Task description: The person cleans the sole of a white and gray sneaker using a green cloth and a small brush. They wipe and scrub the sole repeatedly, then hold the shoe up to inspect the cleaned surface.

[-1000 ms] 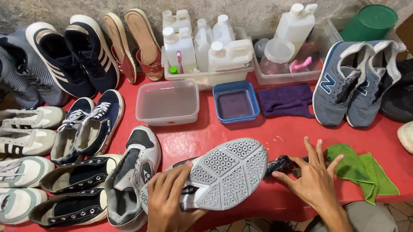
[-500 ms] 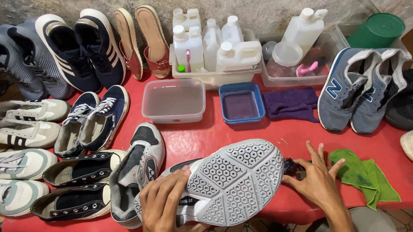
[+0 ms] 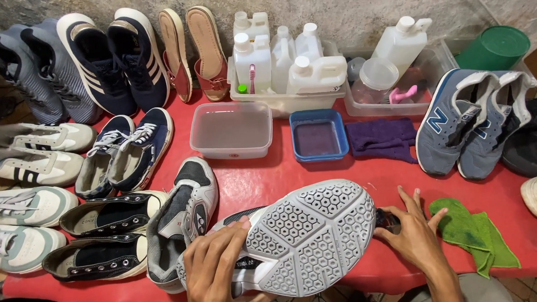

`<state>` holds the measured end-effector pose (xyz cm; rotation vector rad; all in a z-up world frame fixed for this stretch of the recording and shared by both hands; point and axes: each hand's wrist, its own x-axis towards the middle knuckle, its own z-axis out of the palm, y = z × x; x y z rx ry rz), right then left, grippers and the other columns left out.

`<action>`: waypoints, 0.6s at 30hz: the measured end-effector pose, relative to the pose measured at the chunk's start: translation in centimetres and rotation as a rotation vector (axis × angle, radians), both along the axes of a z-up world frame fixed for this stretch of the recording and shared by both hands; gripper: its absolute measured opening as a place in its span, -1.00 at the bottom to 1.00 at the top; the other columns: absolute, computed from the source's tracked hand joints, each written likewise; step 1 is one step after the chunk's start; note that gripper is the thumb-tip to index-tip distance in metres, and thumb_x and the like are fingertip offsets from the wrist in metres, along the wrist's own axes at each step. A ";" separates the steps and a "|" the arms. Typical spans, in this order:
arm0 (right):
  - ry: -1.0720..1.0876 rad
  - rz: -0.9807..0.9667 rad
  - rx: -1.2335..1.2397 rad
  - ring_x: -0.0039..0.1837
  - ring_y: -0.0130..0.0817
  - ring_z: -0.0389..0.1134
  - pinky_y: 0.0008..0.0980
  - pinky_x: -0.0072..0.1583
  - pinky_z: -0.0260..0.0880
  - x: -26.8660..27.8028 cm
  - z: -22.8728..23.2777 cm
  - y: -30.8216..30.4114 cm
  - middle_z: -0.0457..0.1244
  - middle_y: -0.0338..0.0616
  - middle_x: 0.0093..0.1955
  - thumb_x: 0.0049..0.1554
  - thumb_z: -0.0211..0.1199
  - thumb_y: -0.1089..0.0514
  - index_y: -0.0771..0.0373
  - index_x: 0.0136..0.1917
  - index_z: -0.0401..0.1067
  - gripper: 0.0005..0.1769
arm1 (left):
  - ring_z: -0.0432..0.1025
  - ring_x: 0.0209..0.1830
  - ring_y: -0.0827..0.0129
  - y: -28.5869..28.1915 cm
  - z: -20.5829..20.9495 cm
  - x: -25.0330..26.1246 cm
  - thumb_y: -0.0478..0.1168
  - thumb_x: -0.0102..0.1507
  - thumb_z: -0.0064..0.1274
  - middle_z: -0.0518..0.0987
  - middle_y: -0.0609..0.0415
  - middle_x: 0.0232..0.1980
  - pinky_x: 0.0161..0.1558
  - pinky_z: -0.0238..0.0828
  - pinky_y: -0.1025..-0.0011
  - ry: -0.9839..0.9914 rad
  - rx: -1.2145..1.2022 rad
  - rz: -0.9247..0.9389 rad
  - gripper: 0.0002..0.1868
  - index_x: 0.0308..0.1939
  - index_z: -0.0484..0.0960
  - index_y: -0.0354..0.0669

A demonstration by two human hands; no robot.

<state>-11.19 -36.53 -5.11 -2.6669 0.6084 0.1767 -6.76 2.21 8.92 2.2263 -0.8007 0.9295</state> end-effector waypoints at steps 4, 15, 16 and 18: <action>-0.006 -0.004 0.026 0.81 -0.11 -0.54 0.59 0.44 -0.93 0.0 -0.3 -0.1 -0.22 -0.21 0.76 -0.11 0.54 -0.18 -0.19 0.22 0.59 -0.41 | 0.59 0.01 0.27 -0.5 0.0 -0.5 0.39 0.25 -0.25 0.69 0.04 0.10 0.10 0.33 0.27 0.006 -0.051 0.060 -0.23 0.07 0.61 -0.21; 0.045 0.001 -0.022 0.81 0.01 -0.52 0.72 0.42 -0.80 0.4 -1.6 -0.7 -0.23 -0.25 0.76 -0.14 0.64 -0.07 -0.35 0.18 0.58 -0.40 | 0.51 -0.18 0.49 2.2 -12.4 -2.3 0.00 0.14 -0.04 0.70 0.64 -0.06 -0.02 0.33 0.41 0.432 -0.008 0.506 -0.50 0.16 0.68 0.58; 0.017 0.008 -0.037 0.81 0.02 -0.49 0.73 0.41 -0.78 0.4 -2.2 -0.9 -0.19 -0.27 0.75 -0.16 0.64 -0.08 -0.34 0.18 0.58 -0.39 | 0.51 -0.19 0.45 2.2 -12.3 -2.3 0.11 0.12 -0.06 0.71 0.59 -0.09 -0.06 0.34 0.38 0.463 -0.007 0.511 -0.48 0.16 0.67 0.58; -0.012 0.008 -0.047 0.81 0.02 -0.45 0.73 0.41 -0.76 0.3 -2.4 -0.9 -0.16 -0.29 0.74 -0.18 0.64 -0.09 -0.34 0.17 0.58 -0.38 | 0.51 -0.20 0.40 1.8 -11.5 -2.6 0.23 0.10 -0.09 0.71 0.55 -0.12 -0.09 0.35 0.34 0.490 0.002 0.511 -0.45 0.17 0.67 0.58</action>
